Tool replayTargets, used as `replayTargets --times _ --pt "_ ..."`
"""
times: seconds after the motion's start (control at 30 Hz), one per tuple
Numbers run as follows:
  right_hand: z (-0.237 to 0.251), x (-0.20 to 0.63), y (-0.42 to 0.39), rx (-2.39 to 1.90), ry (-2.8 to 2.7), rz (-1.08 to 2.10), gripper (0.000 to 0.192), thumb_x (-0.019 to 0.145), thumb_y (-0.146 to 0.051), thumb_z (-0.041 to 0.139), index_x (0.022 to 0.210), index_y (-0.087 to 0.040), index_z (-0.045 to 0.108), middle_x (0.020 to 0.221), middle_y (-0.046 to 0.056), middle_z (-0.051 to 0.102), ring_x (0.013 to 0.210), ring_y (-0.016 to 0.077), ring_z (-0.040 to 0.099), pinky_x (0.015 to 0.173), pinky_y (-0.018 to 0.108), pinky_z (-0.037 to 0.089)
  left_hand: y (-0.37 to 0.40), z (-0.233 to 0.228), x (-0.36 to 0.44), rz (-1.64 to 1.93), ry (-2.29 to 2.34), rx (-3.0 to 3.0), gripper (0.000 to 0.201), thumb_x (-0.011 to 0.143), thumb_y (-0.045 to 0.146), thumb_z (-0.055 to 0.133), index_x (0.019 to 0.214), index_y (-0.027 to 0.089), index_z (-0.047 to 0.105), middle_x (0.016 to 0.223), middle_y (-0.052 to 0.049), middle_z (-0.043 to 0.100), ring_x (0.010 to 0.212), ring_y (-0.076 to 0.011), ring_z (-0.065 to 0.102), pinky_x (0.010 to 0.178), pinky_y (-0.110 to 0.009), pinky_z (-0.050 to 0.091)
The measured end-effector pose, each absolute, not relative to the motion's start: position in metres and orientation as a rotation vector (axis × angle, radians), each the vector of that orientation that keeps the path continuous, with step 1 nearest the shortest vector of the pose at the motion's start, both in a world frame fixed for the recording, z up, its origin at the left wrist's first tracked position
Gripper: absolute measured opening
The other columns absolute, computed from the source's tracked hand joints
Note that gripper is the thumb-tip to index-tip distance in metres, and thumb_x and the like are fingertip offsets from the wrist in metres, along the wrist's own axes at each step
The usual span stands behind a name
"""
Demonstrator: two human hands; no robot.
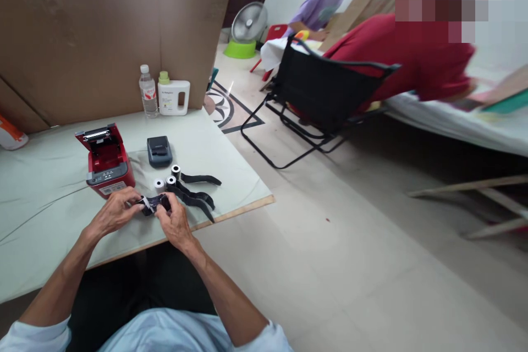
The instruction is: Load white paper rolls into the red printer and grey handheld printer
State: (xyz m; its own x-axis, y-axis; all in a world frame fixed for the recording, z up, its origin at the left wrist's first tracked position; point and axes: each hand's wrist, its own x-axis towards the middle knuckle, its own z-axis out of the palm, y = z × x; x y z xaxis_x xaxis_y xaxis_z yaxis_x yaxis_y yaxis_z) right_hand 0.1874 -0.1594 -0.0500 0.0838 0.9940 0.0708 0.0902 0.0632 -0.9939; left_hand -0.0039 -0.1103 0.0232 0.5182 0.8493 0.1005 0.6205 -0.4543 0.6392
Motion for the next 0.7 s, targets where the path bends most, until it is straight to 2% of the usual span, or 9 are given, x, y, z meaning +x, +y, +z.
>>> replayTargets --times 0.13,0.27,0.4,0.57,0.7 --pt "-0.049 0.190 -0.160 -1.231 -1.188 1.086 0.027 0.094 -0.044 0.057 0.106 -0.020 0.061 0.084 0.004 0.071 0.071 0.0195 0.075 0.061 0.028 0.059 -0.113 0.025 -0.005 0.565 1.185 2.197 0.027 0.098 0.026 0.053 0.082 0.017 0.073 0.093 -0.008 0.074 0.080 -0.0175 0.065 0.073 -0.030 0.047" --pt "-0.042 0.195 -0.161 -1.210 -1.207 1.099 0.031 0.097 -0.051 0.055 0.095 -0.022 0.065 0.071 0.002 0.071 0.064 0.0182 0.071 0.061 0.029 0.059 -0.115 0.020 -0.011 0.564 1.190 2.148 0.026 0.096 0.027 0.056 0.085 0.017 0.077 0.093 -0.007 0.075 0.078 -0.0172 0.064 0.069 -0.028 0.047" --pt "-0.034 0.201 -0.162 -1.178 -1.201 1.150 0.037 0.095 -0.056 0.059 0.086 -0.021 0.068 0.068 0.002 0.071 0.061 0.0189 0.070 0.061 0.030 0.059 -0.119 0.017 -0.017 0.557 1.171 2.079 0.028 0.096 0.031 0.056 0.088 0.017 0.079 0.094 -0.007 0.074 0.078 -0.0166 0.063 0.068 -0.027 0.046" --pt "-0.025 0.205 -0.162 -1.153 -1.149 1.209 0.035 0.090 -0.055 0.067 0.085 -0.021 0.069 0.065 0.001 0.070 0.061 0.0197 0.071 0.061 0.030 0.059 -0.124 0.016 -0.020 0.570 1.137 1.942 0.039 0.099 0.038 0.051 0.079 0.015 0.075 0.089 -0.006 0.069 0.072 -0.0155 0.059 0.066 -0.027 0.047" --pt "-0.023 0.205 -0.161 -1.143 -1.138 1.259 0.041 0.089 -0.062 0.067 0.077 -0.022 0.065 0.063 -0.001 0.066 0.058 0.0198 0.070 0.056 0.030 0.057 -0.127 0.012 -0.023 0.573 1.105 1.800 0.041 0.096 0.045 0.057 0.076 0.014 0.074 0.088 -0.007 0.070 0.072 -0.0162 0.059 0.067 -0.027 0.051"
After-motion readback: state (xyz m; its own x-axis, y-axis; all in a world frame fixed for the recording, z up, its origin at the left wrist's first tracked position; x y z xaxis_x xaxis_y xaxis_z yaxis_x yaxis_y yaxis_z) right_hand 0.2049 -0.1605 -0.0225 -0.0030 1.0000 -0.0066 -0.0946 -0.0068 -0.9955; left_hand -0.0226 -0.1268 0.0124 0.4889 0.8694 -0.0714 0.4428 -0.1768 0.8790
